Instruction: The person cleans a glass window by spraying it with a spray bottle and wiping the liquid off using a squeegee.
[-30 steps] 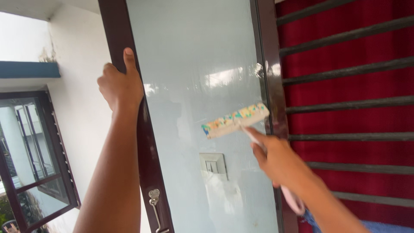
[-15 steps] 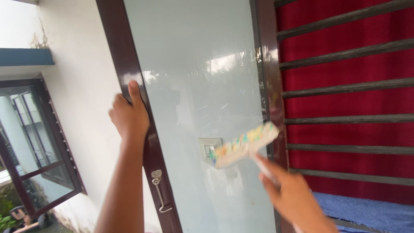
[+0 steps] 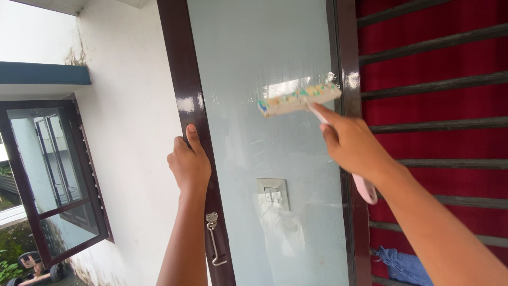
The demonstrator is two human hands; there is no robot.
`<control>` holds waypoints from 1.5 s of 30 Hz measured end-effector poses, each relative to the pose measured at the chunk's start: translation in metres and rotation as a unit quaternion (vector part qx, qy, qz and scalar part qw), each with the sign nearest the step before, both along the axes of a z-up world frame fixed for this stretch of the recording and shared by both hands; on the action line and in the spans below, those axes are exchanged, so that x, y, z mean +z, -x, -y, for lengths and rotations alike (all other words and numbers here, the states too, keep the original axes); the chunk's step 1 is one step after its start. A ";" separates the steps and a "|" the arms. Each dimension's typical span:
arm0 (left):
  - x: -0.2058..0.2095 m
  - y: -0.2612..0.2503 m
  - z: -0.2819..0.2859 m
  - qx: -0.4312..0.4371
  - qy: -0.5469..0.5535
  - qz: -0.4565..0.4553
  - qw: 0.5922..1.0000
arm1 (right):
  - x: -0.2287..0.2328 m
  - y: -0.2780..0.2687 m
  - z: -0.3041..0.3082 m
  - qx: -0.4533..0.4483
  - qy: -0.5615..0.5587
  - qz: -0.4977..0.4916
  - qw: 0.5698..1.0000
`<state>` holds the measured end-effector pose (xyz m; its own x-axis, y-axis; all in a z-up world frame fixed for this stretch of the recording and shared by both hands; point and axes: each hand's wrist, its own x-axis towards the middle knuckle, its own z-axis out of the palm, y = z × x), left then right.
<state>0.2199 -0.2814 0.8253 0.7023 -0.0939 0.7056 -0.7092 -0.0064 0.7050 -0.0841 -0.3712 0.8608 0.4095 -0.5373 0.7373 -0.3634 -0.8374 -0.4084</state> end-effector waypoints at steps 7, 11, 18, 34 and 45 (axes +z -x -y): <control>-0.001 -0.005 0.002 -0.006 0.009 0.002 1.000 | 0.089 -0.036 -0.003 -0.063 0.069 -0.094 0.991; -0.001 -0.007 0.003 -0.009 0.010 0.008 1.000 | 0.109 -0.051 -0.011 -0.086 0.003 -0.119 0.989; 0.000 -0.009 0.005 -0.005 0.018 -0.001 1.000 | 0.073 -0.061 -0.029 -0.087 -0.045 -0.114 0.989; -0.020 -0.009 0.000 -0.024 0.051 0.046 0.997 | -0.197 -0.041 -0.032 -0.039 -0.291 -0.234 0.927; -0.027 -0.005 -0.004 -0.034 0.037 0.027 0.998 | -0.185 -0.003 -0.054 -0.070 -0.279 -0.219 0.932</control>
<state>0.2248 -0.2773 0.7983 0.6571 -0.0867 0.7488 -0.7430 0.0933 0.6627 -0.0816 -0.3171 0.6757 0.5024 -0.8583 0.1048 -0.6878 -0.4701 -0.5531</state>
